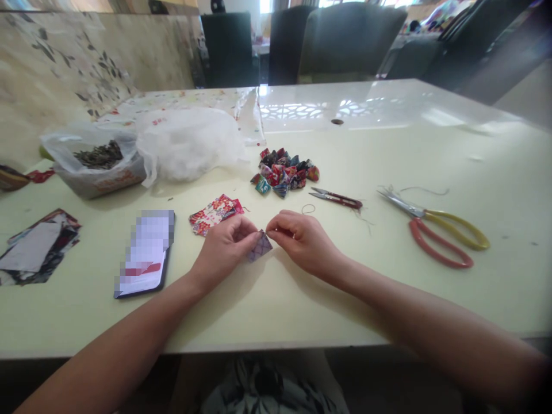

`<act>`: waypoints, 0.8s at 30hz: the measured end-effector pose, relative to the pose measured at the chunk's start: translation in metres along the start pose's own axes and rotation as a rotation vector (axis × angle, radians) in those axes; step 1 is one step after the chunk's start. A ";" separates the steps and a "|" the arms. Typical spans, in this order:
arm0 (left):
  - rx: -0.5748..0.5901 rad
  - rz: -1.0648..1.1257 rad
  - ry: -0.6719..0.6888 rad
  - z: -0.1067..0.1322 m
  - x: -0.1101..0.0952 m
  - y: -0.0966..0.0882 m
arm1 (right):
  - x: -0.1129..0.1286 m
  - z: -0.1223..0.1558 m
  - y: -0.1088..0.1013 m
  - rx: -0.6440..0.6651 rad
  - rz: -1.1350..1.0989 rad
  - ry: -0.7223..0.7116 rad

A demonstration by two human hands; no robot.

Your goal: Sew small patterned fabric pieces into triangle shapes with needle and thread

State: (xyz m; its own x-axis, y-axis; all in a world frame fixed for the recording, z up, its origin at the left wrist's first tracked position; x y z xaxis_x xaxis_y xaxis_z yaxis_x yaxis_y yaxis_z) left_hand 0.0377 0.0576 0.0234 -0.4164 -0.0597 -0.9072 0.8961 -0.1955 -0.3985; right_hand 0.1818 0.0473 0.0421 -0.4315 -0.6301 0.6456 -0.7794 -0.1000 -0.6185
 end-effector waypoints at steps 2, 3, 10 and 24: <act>0.028 0.069 -0.034 -0.002 0.002 0.000 | -0.001 0.000 0.000 -0.004 -0.023 0.008; 0.047 0.096 -0.054 -0.002 0.003 0.000 | -0.001 0.000 -0.001 -0.005 -0.029 0.009; 0.120 0.133 -0.137 -0.002 0.007 0.002 | -0.002 -0.002 -0.002 -0.002 -0.053 -0.012; 0.279 0.314 -0.173 -0.005 0.015 0.006 | -0.012 -0.003 -0.005 0.031 -0.183 0.016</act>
State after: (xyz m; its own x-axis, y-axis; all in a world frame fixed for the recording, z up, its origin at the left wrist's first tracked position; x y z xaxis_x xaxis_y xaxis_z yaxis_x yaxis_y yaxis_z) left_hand 0.0378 0.0600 0.0063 -0.1720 -0.3161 -0.9330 0.9171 -0.3971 -0.0345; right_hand 0.1895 0.0580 0.0385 -0.2913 -0.5866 0.7557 -0.8313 -0.2357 -0.5033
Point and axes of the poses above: each hand's wrist, its own z-axis away from the middle knuckle, its own y-axis out of the palm, x = y × z, the point moved 8 cm from there along -z, towards the middle knuckle, and after that the axes turned 14 degrees about -y, right-handed, at the moved point
